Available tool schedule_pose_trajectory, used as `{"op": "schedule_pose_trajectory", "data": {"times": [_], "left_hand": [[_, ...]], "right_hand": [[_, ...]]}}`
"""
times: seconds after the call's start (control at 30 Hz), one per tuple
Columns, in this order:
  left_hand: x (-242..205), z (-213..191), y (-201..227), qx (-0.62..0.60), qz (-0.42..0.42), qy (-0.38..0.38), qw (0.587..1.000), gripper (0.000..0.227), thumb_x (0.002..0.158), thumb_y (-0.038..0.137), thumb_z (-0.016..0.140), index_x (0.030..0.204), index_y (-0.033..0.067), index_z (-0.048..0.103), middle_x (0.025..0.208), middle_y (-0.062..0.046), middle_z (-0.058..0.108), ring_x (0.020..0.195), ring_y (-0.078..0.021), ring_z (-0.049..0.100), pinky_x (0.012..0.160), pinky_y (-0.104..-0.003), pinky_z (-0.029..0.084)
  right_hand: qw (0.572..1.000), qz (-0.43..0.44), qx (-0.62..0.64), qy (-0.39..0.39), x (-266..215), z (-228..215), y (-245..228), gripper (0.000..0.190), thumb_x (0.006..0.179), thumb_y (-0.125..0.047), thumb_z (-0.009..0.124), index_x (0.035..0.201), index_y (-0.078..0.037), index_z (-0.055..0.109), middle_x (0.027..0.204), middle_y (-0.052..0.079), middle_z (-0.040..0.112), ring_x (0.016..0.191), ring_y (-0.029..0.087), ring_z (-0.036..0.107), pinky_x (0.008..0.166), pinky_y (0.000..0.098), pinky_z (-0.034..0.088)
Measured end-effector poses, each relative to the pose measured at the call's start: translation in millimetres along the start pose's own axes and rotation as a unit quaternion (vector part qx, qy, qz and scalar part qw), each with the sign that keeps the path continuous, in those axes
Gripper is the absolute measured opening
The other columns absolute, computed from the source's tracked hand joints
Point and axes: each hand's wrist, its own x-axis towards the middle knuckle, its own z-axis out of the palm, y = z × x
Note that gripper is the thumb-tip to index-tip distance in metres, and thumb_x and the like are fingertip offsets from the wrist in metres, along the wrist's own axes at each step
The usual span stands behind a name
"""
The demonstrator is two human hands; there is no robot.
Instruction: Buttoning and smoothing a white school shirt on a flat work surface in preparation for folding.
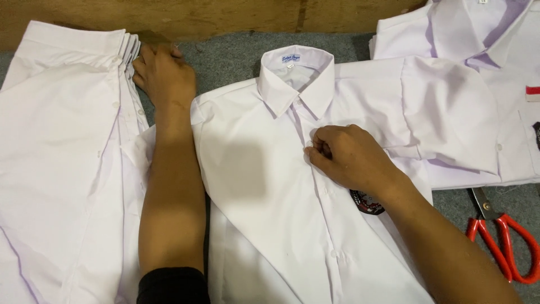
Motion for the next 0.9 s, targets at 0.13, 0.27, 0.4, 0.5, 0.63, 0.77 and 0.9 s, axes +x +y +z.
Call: {"op": "schedule_pose_trajectory", "data": {"times": [0.13,0.27,0.4,0.5,0.63,0.77,0.9], "left_hand": [[-3,-16,12,0.02,0.003,-0.048,0.999,0.057,0.087,0.009,0.056,0.143,0.0189,0.058,0.129,-0.017,0.052,0.116,-0.0434,0.042,0.099,-0.06,0.031],[-4,-18,12,0.022,-0.012,-0.059,0.998,0.066,0.09,0.01,0.054,0.153,0.0201,0.036,0.141,-0.015,0.053,0.122,-0.0423,0.042,0.102,-0.058,0.028],[-4,-26,18,-0.055,-0.029,-0.043,0.997,0.052,0.09,0.011,0.062,0.139,0.0128,0.048,0.132,-0.015,0.054,0.126,-0.0425,0.042,0.106,-0.06,0.025],[-1,-47,38,-0.097,0.062,-0.023,0.993,0.047,0.087,0.01,0.064,0.132,0.0155,0.055,0.128,-0.015,0.055,0.12,-0.042,0.046,0.095,-0.063,0.033],[-25,-124,111,-0.239,0.268,-0.037,0.933,0.027,0.092,-0.001,0.061,0.118,0.0075,0.061,0.114,-0.012,0.07,0.108,-0.0303,0.069,0.092,-0.044,0.049],[-76,-162,175,-0.244,0.36,-0.236,0.869,0.035,0.1,0.012,0.058,0.135,0.008,0.058,0.117,-0.011,0.068,0.109,-0.0295,0.064,0.093,-0.044,0.047],[-114,-140,182,-0.052,0.359,-0.413,0.835,0.055,0.099,0.02,0.054,0.151,0.0086,0.044,0.127,-0.018,0.06,0.113,-0.0418,0.063,0.093,-0.059,0.048]], "right_hand": [[1.0,-0.01,-0.005,0.014,0,3,4,0.033,0.096,-0.031,0.061,0.072,-0.009,0.053,0.064,0.003,0.063,0.065,0.026,0.06,0.061,0.0403,0.041],[1.0,0.001,0.007,0.004,-1,1,1,0.035,0.097,-0.03,0.061,0.07,-0.01,0.051,0.061,0.001,0.06,0.063,0.023,0.058,0.06,0.0378,0.041],[1.0,-0.004,0.007,0.004,0,1,3,0.033,0.095,-0.03,0.061,0.07,-0.01,0.052,0.063,0.002,0.063,0.064,0.024,0.06,0.061,0.0387,0.041],[1.0,-0.028,-0.009,-0.009,1,1,7,0.033,0.097,-0.033,0.059,0.073,-0.011,0.054,0.068,0.005,0.065,0.067,0.029,0.061,0.063,0.0418,0.041],[1.0,0.005,0.015,-0.023,-1,-3,5,0.034,0.099,-0.033,0.06,0.074,-0.01,0.056,0.067,0.001,0.064,0.067,0.022,0.06,0.064,0.0364,0.043],[0.999,-0.018,0.031,-0.001,-2,-1,9,0.034,0.1,-0.032,0.059,0.074,-0.01,0.058,0.068,0.003,0.066,0.069,0.026,0.061,0.066,0.0388,0.043],[0.997,-0.005,0.071,0.0,-3,-5,5,0.026,0.098,-0.02,0.058,0.09,0.001,0.071,0.071,0.019,0.068,0.074,0.034,0.071,0.069,0.0428,0.057]]}}
